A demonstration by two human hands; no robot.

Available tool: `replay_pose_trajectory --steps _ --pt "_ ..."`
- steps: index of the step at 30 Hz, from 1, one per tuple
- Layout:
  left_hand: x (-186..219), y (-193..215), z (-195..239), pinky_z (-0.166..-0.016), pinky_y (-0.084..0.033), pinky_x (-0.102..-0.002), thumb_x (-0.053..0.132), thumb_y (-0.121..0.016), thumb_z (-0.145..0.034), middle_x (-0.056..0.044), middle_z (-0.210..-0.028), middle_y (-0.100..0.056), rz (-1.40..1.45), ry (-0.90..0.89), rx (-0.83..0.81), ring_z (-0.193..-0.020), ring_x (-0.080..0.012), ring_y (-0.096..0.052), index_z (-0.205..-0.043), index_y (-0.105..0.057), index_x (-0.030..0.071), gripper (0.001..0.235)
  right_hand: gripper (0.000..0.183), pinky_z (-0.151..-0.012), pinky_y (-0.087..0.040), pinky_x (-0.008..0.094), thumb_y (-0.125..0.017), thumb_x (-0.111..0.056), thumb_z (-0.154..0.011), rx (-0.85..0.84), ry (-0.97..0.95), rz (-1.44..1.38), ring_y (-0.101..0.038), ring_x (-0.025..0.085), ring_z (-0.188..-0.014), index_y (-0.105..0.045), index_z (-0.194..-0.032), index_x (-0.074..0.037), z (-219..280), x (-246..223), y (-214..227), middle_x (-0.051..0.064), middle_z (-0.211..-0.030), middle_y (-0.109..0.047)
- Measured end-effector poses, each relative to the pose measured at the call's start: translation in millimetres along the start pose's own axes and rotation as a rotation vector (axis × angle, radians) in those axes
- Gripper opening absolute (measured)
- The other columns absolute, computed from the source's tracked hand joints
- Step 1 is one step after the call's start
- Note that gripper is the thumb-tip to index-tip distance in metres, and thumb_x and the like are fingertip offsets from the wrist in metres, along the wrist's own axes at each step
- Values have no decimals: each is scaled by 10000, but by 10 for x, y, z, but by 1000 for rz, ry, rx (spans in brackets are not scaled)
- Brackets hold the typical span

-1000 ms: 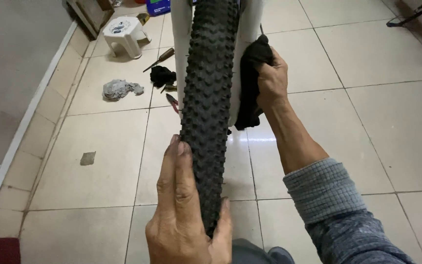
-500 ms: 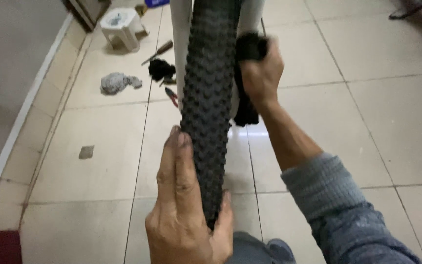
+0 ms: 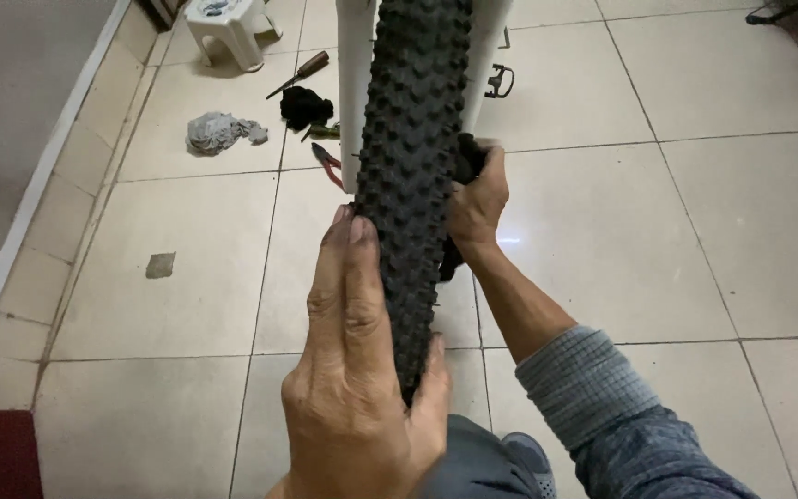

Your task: The person wipes the front tire and fork of a bicycle with a black cloth, then moves to the handlebars and wipes the grips, brake levers, and cables. The person continues wiping the handlebar area and surrounding components throughout the clip.

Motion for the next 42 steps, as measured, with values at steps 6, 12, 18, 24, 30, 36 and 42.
replay_pose_trajectory --steps 6,12,18,24,30,36,42 --pt "-19 1 -43 -863 -629 -310 215 -814 -812 -253 -1568 -474 34 -17 5 -1431 -385 -588 -1518 -338 -37 888 144 -592 -430 446 -513 -156 -803 81 70 150 -575 273 -717 -515 -927 -83 -360 -58 -42 79 -802 -624" --pt "-88 45 -73 -748 -643 -297 223 -819 -829 -273 -1577 -464 30 -33 -11 -1413 -395 -625 -1521 -323 -47 893 570 -600 -595 360 -527 -114 -699 -98 -54 -126 -660 245 -811 -611 -1263 -124 -78 -128 130 114 -952 -678" --pt "-68 30 -62 -778 -639 -298 219 -816 -805 -282 -1575 -463 8 -29 -16 -1431 -397 -599 -1522 -321 -54 913 531 -918 -548 394 -628 -120 -803 -179 -28 -187 -630 276 -1077 -571 -1330 -117 110 47 121 100 -1167 -675" --pt "-60 37 -44 -579 -595 -260 240 -822 -803 -256 -1595 -449 18 20 -33 -1306 -335 -699 -1532 -311 -18 927 527 -895 -593 399 -740 -324 -808 -175 -324 -211 -620 250 -1064 -545 -1253 -120 375 -85 78 89 -1153 -652" --pt "-110 26 -36 -704 -631 -265 240 -770 -832 -259 -1600 -436 36 -14 -30 -1422 -376 -612 -1536 -298 -29 889 377 -738 -550 369 -775 -302 -744 -160 -256 -50 -625 217 -900 -586 -1009 -112 178 59 68 53 -965 -667" --pt "-254 82 -44 -693 -683 -348 295 -801 -828 -230 -1632 -407 96 50 -66 -855 -325 -757 -1574 -229 91 962 346 -796 -605 347 -816 -181 -699 -213 -334 -155 -693 228 -875 -656 -990 -84 96 -77 156 80 -955 -718" --pt "-563 345 -304 -631 -694 -386 189 -827 -653 -182 -1550 -484 175 304 -208 -763 -357 -764 -1576 -246 152 1091 262 -784 -530 344 -624 -25 -761 -261 -456 -441 -629 235 -898 -721 -1004 -43 -37 287 251 84 -909 -680"
Point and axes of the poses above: each hand's wrist, its own z-axis away from the middle knuckle, its own y-axis out of the back of the hand, x = y × z, the point moved 2 cm from there along -z, towards the middle knuckle
